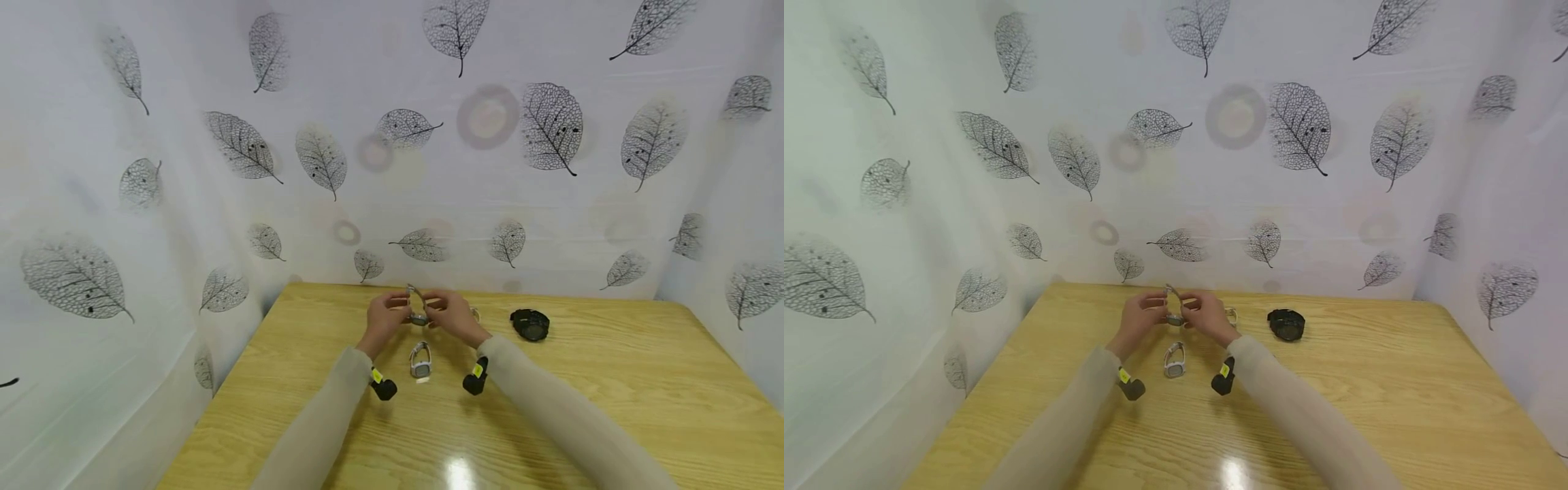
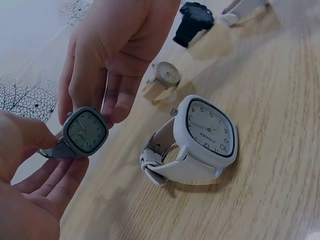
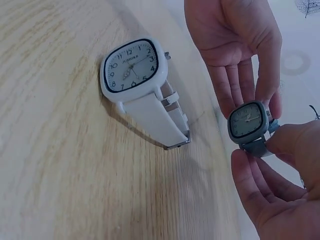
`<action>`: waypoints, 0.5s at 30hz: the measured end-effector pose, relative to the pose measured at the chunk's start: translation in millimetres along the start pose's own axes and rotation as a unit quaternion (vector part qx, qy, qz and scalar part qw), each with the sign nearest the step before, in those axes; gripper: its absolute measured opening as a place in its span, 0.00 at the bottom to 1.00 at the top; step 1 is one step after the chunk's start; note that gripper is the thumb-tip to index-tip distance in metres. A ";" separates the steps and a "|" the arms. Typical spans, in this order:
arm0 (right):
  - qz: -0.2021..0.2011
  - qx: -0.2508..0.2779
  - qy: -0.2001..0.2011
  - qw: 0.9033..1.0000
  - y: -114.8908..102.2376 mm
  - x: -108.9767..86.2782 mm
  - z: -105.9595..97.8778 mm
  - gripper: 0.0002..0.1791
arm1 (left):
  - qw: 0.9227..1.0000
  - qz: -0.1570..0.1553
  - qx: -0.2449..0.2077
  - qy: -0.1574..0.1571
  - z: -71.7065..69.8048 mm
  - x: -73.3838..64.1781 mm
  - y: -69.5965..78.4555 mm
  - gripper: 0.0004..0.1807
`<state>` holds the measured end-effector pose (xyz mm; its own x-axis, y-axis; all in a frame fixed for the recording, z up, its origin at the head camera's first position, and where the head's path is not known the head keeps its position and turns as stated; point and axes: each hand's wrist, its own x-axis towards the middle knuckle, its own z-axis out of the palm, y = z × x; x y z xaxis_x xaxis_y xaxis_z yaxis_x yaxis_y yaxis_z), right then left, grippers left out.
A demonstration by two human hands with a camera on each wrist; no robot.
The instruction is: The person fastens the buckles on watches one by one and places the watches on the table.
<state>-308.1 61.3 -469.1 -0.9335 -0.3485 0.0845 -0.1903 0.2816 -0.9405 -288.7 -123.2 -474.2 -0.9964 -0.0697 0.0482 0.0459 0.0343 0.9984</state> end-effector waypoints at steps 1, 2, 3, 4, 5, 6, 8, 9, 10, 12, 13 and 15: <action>-0.004 0.001 0.001 1.000 0.1 -0.5 -0.3 0.20 | 1.000 0.005 -0.008 -0.007 -0.8 -0.3 -0.7 0.21; -0.007 0.003 0.001 1.000 -0.1 -1.2 -0.5 0.20 | 1.000 0.007 -0.012 -0.013 -1.5 -0.8 -1.2 0.21; -0.010 0.006 0.001 1.000 -0.2 -2.0 -0.8 0.20 | 1.000 0.009 -0.017 -0.018 -2.0 -1.2 -1.4 0.21; -0.013 0.008 0.000 1.000 -0.5 -2.8 -1.2 0.20 | 0.999 0.010 -0.021 -0.022 -2.4 -1.6 -1.5 0.21; -0.016 0.010 -0.001 1.000 -0.9 -3.8 -1.6 0.21 | 0.999 0.011 -0.024 -0.026 -2.7 -2.4 -1.2 0.21; -0.018 0.012 -0.003 1.000 -1.2 -4.8 -2.1 0.21 | 0.999 0.012 -0.027 -0.029 -2.9 -3.2 -0.8 0.20; -0.021 0.015 -0.007 1.000 -1.8 -6.6 -3.3 0.21 | 0.999 0.013 -0.030 -0.031 -3.0 -4.2 0.0 0.19; -0.020 0.017 -0.009 1.000 -2.1 -7.6 -3.9 0.22 | 0.999 0.014 -0.029 -0.030 -2.8 -4.8 0.4 0.19; -0.021 0.017 -0.010 1.000 -2.1 -8.3 -4.7 0.22 | 0.999 0.017 -0.027 -0.031 -2.7 -5.3 0.7 0.19; -0.021 0.019 -0.013 1.000 -1.6 -9.1 -6.1 0.22 | 0.999 0.022 -0.023 -0.033 -2.4 -6.8 1.1 0.20; -0.021 0.020 -0.012 0.999 -1.5 -9.5 -6.8 0.23 | 0.999 0.025 -0.022 -0.034 -2.1 -7.3 1.0 0.20; -0.020 0.025 -0.010 0.999 -1.8 -10.2 -8.0 0.23 | 0.999 0.033 -0.020 -0.039 -1.3 -9.4 1.6 0.20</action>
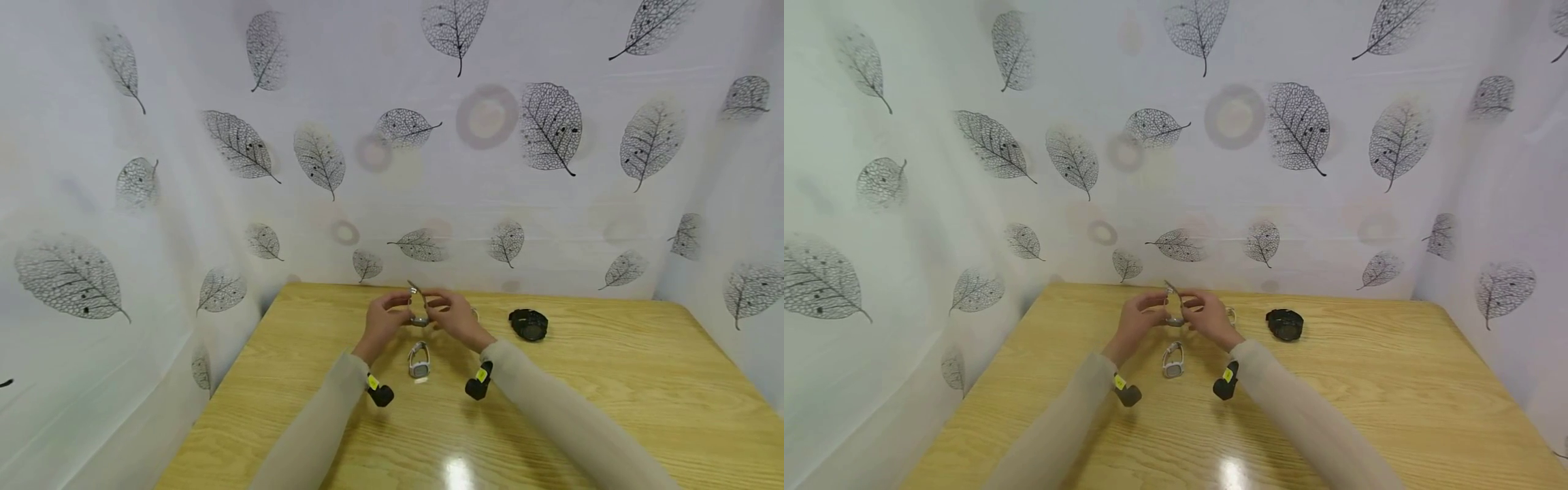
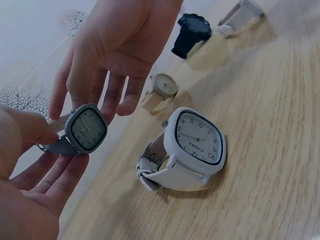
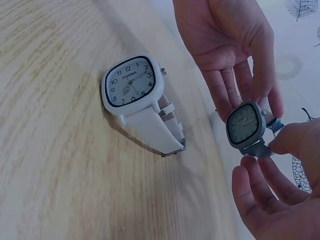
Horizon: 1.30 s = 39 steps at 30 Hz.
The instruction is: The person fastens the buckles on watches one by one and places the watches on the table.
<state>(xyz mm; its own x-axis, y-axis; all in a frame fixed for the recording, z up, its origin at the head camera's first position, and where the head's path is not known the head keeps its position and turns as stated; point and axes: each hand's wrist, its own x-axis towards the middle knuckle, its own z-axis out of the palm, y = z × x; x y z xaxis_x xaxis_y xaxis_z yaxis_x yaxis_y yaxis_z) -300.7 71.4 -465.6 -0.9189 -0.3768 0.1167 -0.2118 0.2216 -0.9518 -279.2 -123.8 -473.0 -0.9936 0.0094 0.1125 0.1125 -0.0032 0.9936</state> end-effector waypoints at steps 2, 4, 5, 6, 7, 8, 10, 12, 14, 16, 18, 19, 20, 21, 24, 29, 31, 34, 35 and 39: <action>0.002 0.014 -0.002 1.000 -3.5 -0.7 -0.7 0.25 | 1.000 0.005 0.001 -0.006 0.6 -2.3 1.1 0.20; 0.001 0.032 -0.003 0.999 -6.5 -1.8 -1.9 0.27 | 1.000 0.011 0.004 -0.013 1.0 -4.7 3.0 0.20; 0.000 0.041 -0.002 0.999 -7.4 -1.8 -2.0 0.27 | 1.000 0.013 0.007 -0.016 1.0 -5.7 4.1 0.21; 0.001 0.048 -0.002 0.999 -8.0 -1.7 -2.1 0.28 | 1.000 0.015 0.009 -0.019 1.1 -6.8 5.1 0.21; 0.000 0.053 -0.003 0.999 -8.3 -1.6 -2.6 0.29 | 1.000 0.016 0.008 -0.023 0.8 -7.2 5.1 0.21; -0.001 0.055 0.000 0.998 -5.8 -1.0 -3.0 0.29 | 0.999 0.019 0.010 -0.027 0.7 -7.6 5.4 0.21; -0.003 0.053 0.004 0.999 -5.1 -1.1 -3.5 0.30 | 0.999 0.025 0.010 -0.034 0.7 -8.8 5.9 0.20; -0.001 0.049 0.006 0.999 -3.3 -0.9 -3.8 0.29 | 0.999 0.028 0.007 -0.040 0.8 -9.3 5.3 0.20; 0.001 0.048 0.005 0.999 -2.9 -1.3 -3.9 0.28 | 0.999 0.030 0.007 -0.040 1.5 -10.0 5.5 0.19; 0.005 0.050 0.006 0.999 -2.4 -1.6 -3.7 0.26 | 0.999 0.027 0.002 -0.033 2.3 -10.2 5.2 0.17; 0.009 0.048 0.004 0.999 -1.9 -2.2 -3.2 0.26 | 1.000 0.023 0.001 -0.018 2.9 -9.8 4.6 0.14; 0.010 0.047 0.003 0.999 -1.9 -2.6 -3.1 0.25 | 1.000 0.022 0.000 -0.009 3.0 -9.2 4.0 0.11; 0.010 0.046 0.002 0.999 -2.1 -3.1 -2.8 0.25 | 1.000 0.021 -0.001 0.000 2.9 -8.6 3.3 0.09; 0.010 0.045 0.002 0.999 -1.9 -3.6 -2.9 0.25 | 1.000 0.021 -0.001 0.007 2.7 -8.3 3.1 0.08; 0.006 0.043 -0.005 0.999 -2.6 -6.1 -3.2 0.26 | 1.000 0.017 -0.010 0.019 1.4 -7.7 2.5 0.07; 0.007 0.051 -0.015 0.999 -0.5 -10.1 -5.5 0.28 | 0.999 -0.002 -0.047 0.015 -0.6 -8.3 4.3 0.06; 0.014 0.049 -0.017 0.999 0.9 -11.9 -6.5 0.28 | 0.999 -0.005 -0.053 0.013 -1.0 -8.7 5.1 0.08; 0.022 0.046 -0.020 0.998 2.6 -13.8 -7.9 0.28 | 0.999 -0.010 -0.051 0.007 -1.8 -9.3 5.2 0.11; 0.024 0.046 -0.021 0.998 2.9 -14.5 -8.2 0.28 | 0.999 -0.011 -0.048 0.004 -2.2 -9.6 5.2 0.12; 0.031 0.052 -0.022 0.998 1.4 -17.4 -8.8 0.27 | 0.999 -0.016 -0.045 -0.008 -3.4 -10.0 4.6 0.17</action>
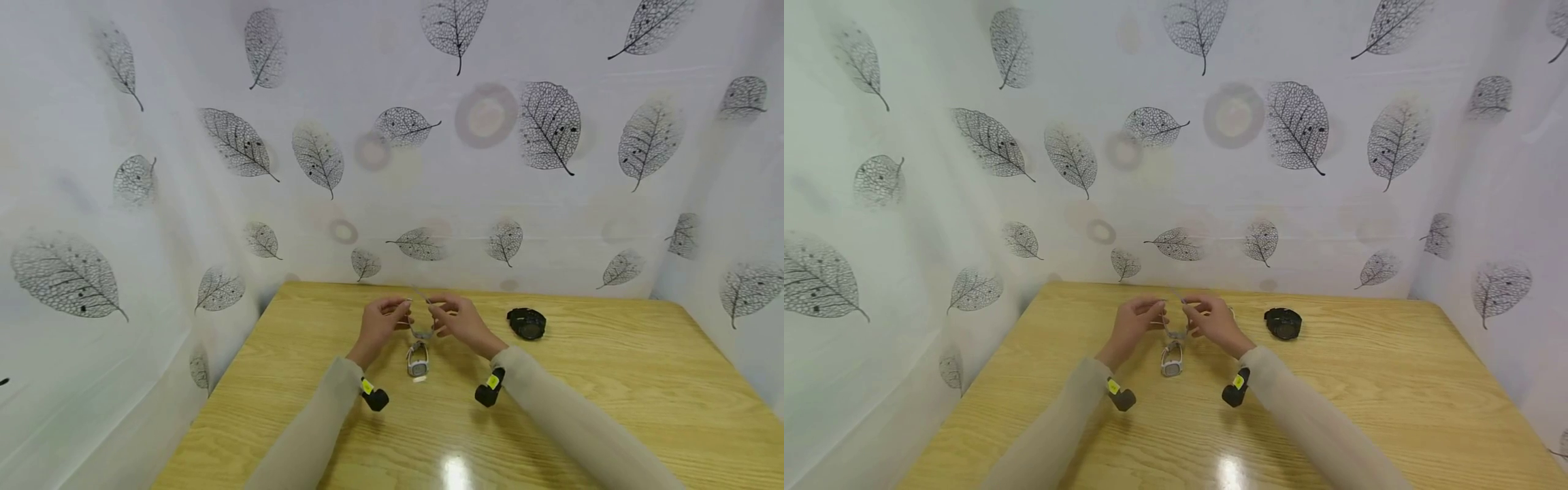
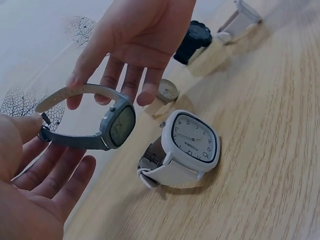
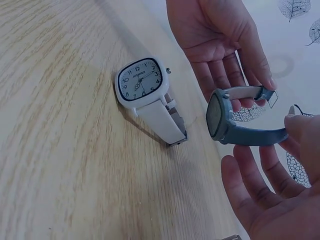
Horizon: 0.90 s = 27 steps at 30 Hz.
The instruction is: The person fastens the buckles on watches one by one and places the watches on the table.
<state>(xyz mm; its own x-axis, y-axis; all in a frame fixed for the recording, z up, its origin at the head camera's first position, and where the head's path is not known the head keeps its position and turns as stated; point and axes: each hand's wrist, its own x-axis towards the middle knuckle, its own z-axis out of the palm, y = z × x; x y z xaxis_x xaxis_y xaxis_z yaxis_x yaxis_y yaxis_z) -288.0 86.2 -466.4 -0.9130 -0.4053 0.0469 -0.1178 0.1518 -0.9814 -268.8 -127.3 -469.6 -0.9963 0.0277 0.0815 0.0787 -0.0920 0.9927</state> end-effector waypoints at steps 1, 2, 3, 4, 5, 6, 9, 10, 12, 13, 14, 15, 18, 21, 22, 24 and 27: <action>0.001 0.001 0.000 1.000 -0.8 -1.1 0.1 0.26 | 1.000 -0.001 0.000 -0.003 -0.2 -0.3 0.1 0.17; -0.001 0.000 -0.001 1.000 -1.1 -1.9 0.1 0.26 | 1.000 -0.001 0.001 -0.006 -0.4 -0.4 0.0 0.19; -0.001 0.001 -0.002 1.000 -1.4 -2.8 0.1 0.26 | 1.000 0.000 0.002 -0.009 -0.5 -0.6 0.0 0.19; -0.002 0.001 -0.002 1.000 -2.1 -3.8 -0.1 0.26 | 1.000 0.000 0.003 -0.012 -0.5 -1.3 0.4 0.20; -0.003 0.002 -0.004 1.000 -2.1 -4.7 -0.3 0.26 | 1.000 0.001 0.004 -0.016 -0.6 -1.8 0.6 0.20; -0.004 0.001 -0.006 1.000 -2.0 -5.5 -0.6 0.25 | 1.000 0.001 0.004 -0.019 -0.8 -2.0 0.5 0.21; -0.008 0.004 -0.015 1.000 -1.0 -7.4 -1.2 0.25 | 1.000 0.002 0.004 -0.024 -1.3 -2.9 0.4 0.20; -0.011 0.004 -0.017 1.000 -0.5 -8.0 -1.4 0.24 | 1.000 0.003 0.003 -0.025 -1.5 -3.3 0.6 0.19; -0.016 0.003 -0.022 1.000 0.2 -9.4 -1.8 0.24 | 1.000 0.006 -0.004 -0.025 -1.8 -3.3 0.6 0.18; -0.018 0.002 -0.023 1.000 0.4 -10.1 -2.2 0.24 | 1.000 0.008 -0.007 -0.024 -1.8 -3.7 1.2 0.17; -0.019 0.001 -0.023 1.000 0.5 -10.8 -2.6 0.24 | 1.000 0.011 -0.012 -0.023 -1.8 -3.7 1.7 0.17; -0.020 -0.001 -0.022 1.000 0.5 -11.4 -3.2 0.23 | 1.000 0.014 -0.017 -0.021 -1.8 -3.8 2.2 0.17; -0.020 -0.006 -0.021 1.000 -0.1 -13.9 -5.3 0.22 | 0.999 0.020 -0.028 -0.010 -1.1 -3.8 3.9 0.16; -0.023 -0.012 -0.026 0.999 0.4 -15.3 -7.0 0.22 | 0.999 0.023 -0.035 0.000 0.0 -4.0 5.4 0.16; -0.024 -0.013 -0.028 0.999 0.9 -15.3 -7.3 0.22 | 0.999 0.024 -0.036 0.002 0.6 -4.1 5.7 0.15; -0.026 -0.017 -0.032 0.999 2.2 -14.7 -7.3 0.24 | 0.999 0.025 -0.040 0.005 1.7 -4.0 6.0 0.15; -0.028 -0.021 -0.035 0.999 4.5 -13.1 -6.7 0.25 | 0.999 0.024 -0.040 0.009 3.5 -4.5 6.1 0.15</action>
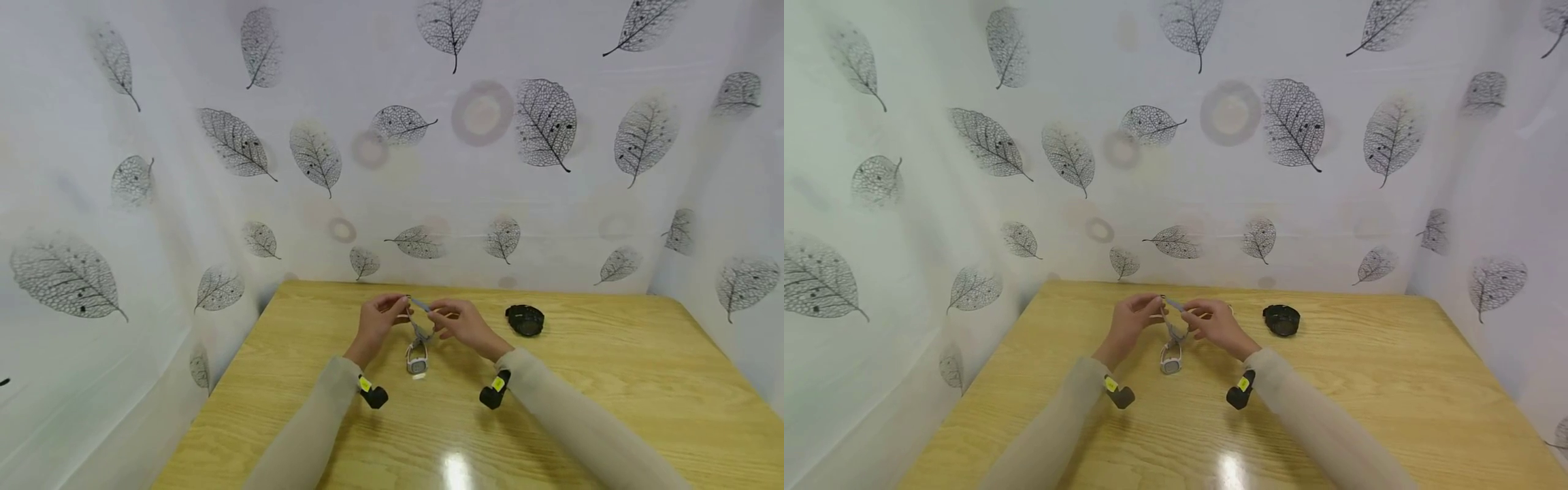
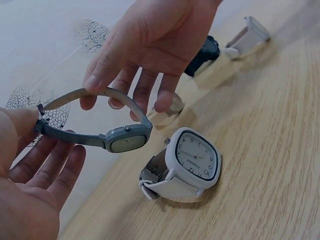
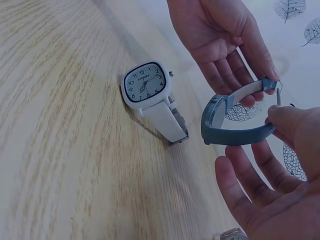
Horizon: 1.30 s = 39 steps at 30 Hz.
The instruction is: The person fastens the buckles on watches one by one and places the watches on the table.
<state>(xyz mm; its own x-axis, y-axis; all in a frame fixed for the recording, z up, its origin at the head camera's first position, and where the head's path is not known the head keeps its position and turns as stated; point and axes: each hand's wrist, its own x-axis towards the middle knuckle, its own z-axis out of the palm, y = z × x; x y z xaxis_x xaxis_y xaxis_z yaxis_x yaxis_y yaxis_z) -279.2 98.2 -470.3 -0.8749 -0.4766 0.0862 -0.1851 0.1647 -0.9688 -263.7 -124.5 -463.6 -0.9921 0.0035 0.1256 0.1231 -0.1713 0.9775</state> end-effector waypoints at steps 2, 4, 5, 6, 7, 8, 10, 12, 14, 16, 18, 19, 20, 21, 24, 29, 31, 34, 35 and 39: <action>0.001 -0.003 0.000 1.000 0.4 0.6 1.0 0.24 | 1.000 -0.001 0.000 -0.002 0.3 -0.3 -0.7 0.14; 0.000 -0.003 0.004 1.000 1.4 1.1 1.5 0.23 | 1.000 -0.003 0.001 -0.010 0.4 -0.6 -1.2 0.14; -0.001 -0.004 0.006 1.000 1.6 1.0 1.6 0.22 | 1.000 -0.004 0.002 -0.016 0.3 -0.9 -1.4 0.14; -0.001 -0.005 0.008 1.000 2.1 1.2 1.9 0.22 | 1.000 -0.005 0.003 -0.022 0.4 -1.1 -1.3 0.14; -0.002 -0.006 0.012 1.000 2.8 1.4 2.0 0.22 | 1.000 -0.006 0.005 -0.028 0.4 -1.2 -1.3 0.14; -0.003 -0.006 0.014 1.000 3.6 1.5 2.1 0.22 | 0.999 -0.008 0.005 -0.033 0.4 -1.3 -1.4 0.14; -0.003 -0.009 0.019 1.000 4.3 1.8 2.4 0.23 | 0.999 -0.012 0.007 -0.039 0.6 -1.2 -1.5 0.14; -0.003 -0.008 0.021 1.000 3.7 1.9 2.9 0.23 | 0.999 -0.015 0.008 -0.044 0.5 -0.7 -2.3 0.14; -0.001 -0.007 0.021 1.000 2.5 1.9 3.5 0.23 | 0.999 -0.014 0.012 -0.046 0.5 -0.1 -3.3 0.15; 0.002 -0.004 0.020 1.000 1.5 2.6 4.0 0.22 | 0.999 -0.015 0.017 -0.047 0.6 -0.1 -3.6 0.15; 0.006 -0.004 0.016 1.000 0.9 3.8 4.3 0.22 | 0.998 -0.015 0.024 -0.047 0.6 -0.3 -3.8 0.15; 0.009 -0.004 0.014 1.000 0.4 4.5 4.3 0.21 | 0.998 -0.015 0.026 -0.047 0.5 -0.5 -3.7 0.15; 0.010 -0.005 0.011 1.000 0.2 5.4 4.4 0.21 | 0.998 -0.015 0.027 -0.048 0.2 -0.6 -3.7 0.15; 0.010 -0.008 0.007 1.000 0.0 6.1 4.2 0.21 | 0.998 -0.016 0.028 -0.048 0.0 -0.7 -3.7 0.15; 0.008 -0.013 -0.001 1.000 -3.4 6.3 4.1 0.21 | 0.998 -0.014 0.029 -0.051 -1.5 -0.1 -4.8 0.16; 0.002 -0.029 -0.006 1.000 -7.1 4.0 3.6 0.23 | 0.997 -0.018 0.036 -0.059 -4.8 0.5 -5.1 0.17; -0.001 -0.036 -0.006 0.999 -6.8 3.8 3.5 0.23 | 0.997 -0.022 0.039 -0.063 -6.2 0.5 -4.8 0.18; -0.007 -0.041 -0.005 0.999 -6.9 4.1 3.8 0.22 | 0.996 -0.026 0.041 -0.073 -8.2 0.8 -5.3 0.18; -0.008 -0.044 -0.005 0.999 -6.9 4.2 4.0 0.22 | 0.996 -0.028 0.040 -0.077 -8.6 0.9 -5.4 0.18; -0.014 -0.052 -0.007 0.999 -7.5 4.1 4.4 0.22 | 0.995 -0.031 0.040 -0.091 -9.6 1.6 -6.8 0.18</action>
<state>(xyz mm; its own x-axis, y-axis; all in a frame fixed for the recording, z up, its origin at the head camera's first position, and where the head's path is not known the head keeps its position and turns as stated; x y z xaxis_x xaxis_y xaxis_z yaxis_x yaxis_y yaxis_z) -279.4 91.3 -463.7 -0.8629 -0.4934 0.1092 -0.2557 0.2400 -0.9365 -266.4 -132.8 -471.7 -0.9779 0.1903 0.0862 0.0709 -0.0860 0.9938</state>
